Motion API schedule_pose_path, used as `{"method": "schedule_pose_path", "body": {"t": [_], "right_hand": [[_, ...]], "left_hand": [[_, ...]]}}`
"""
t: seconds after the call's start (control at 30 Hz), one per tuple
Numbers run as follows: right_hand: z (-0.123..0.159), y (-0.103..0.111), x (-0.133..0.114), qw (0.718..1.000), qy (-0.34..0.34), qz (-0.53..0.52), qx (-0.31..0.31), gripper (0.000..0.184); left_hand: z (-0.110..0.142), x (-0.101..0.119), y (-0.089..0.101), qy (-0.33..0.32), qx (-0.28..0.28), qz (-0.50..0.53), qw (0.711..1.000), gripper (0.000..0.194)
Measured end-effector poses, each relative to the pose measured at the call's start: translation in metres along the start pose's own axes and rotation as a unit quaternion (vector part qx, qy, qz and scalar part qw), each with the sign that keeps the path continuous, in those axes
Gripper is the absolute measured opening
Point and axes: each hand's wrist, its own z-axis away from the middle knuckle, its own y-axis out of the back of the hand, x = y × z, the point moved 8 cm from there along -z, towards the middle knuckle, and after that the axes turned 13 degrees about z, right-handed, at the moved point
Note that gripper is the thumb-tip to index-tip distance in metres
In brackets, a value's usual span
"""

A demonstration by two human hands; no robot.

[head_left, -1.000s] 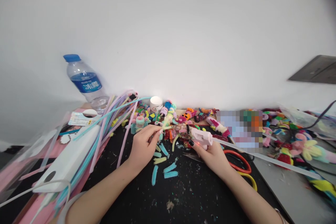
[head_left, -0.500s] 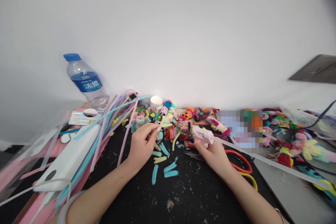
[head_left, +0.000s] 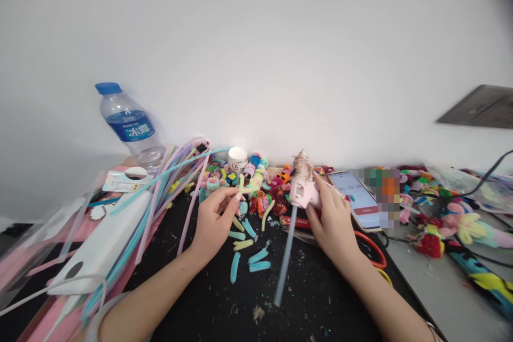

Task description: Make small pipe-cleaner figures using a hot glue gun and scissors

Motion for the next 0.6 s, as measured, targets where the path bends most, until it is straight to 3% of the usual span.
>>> {"method": "schedule_pose_path", "body": {"t": [0.13, 0.37, 0.5, 0.6], "right_hand": [[0.001, -0.012, 0.002, 0.997, 0.006, 0.070, -0.014, 0.050], [0.003, -0.023, 0.014, 0.993, -0.036, 0.099, -0.045, 0.046], [0.000, -0.002, 0.006, 1.000, -0.024, 0.010, 0.009, 0.050], [0.002, 0.020, -0.016, 0.992, 0.059, -0.082, 0.071, 0.057]], "left_hand": [[0.001, 0.000, -0.002, 0.002, -0.010, 0.012, 1.000, 0.013], [0.004, -0.004, -0.006, 0.013, -0.039, 0.031, 0.999, 0.013], [0.006, -0.001, -0.016, 0.003, -0.092, 0.024, 0.996, 0.014], [0.011, 0.008, -0.029, -0.038, -0.158, -0.024, 0.986, 0.014]]}}
